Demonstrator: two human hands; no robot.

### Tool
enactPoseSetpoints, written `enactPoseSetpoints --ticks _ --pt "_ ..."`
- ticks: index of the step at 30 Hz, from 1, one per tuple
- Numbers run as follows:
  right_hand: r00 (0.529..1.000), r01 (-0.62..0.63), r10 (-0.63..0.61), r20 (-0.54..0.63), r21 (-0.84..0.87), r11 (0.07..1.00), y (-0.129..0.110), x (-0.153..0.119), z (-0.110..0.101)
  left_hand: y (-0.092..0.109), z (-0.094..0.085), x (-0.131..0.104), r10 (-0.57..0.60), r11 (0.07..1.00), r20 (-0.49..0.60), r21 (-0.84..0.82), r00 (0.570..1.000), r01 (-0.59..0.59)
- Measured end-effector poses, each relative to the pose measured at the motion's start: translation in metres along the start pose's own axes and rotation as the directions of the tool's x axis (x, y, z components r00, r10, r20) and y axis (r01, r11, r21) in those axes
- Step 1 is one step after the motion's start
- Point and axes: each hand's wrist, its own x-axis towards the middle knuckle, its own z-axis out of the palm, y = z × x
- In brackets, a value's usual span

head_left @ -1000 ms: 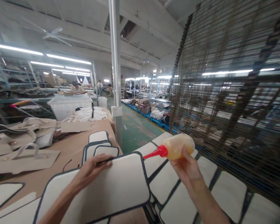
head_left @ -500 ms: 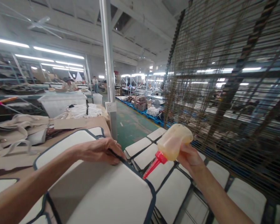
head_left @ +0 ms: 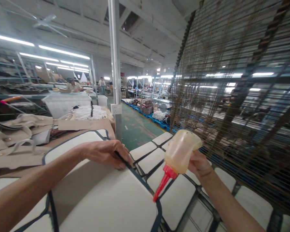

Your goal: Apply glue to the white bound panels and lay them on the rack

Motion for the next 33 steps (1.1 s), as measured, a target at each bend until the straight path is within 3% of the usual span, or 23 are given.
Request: enactPoseSetpoints --ticks 3,14,22,27,32,33 --pt "0.993 -0.084 0.086 0.081 -0.033 0.996 -0.001 0.001 -0.005 0.000 0.001 -0.004 0.010 0.999 0.002 0.032 1.000 -0.010" --pt "0.969 0.161 -0.097 0.227 -0.287 0.944 0.004 -0.003 0.003 -0.021 -0.010 -0.019 0.102 0.985 0.045 0.137 0.994 -0.107" --pt "0.926 0.376 -0.343 0.159 -0.290 0.880 0.011 -0.010 -0.005 -0.037 -0.012 -0.030 0.025 0.995 -0.122 0.096 0.992 -0.013" --pt "0.913 0.407 -0.375 0.160 -0.331 0.851 0.017 -0.015 -0.013 -0.040 -0.013 -0.032 -0.004 0.996 -0.171 0.088 0.985 0.020" --pt "0.864 0.490 -0.496 0.079 -0.351 0.798 0.021 -0.011 -0.016 -0.051 -0.011 -0.031 -0.048 0.998 -0.223 -0.039 0.974 0.040" --pt "0.862 0.494 -0.500 0.082 -0.358 0.792 0.022 -0.011 -0.017 -0.056 -0.011 -0.032 -0.067 0.993 -0.277 -0.113 0.959 0.037"
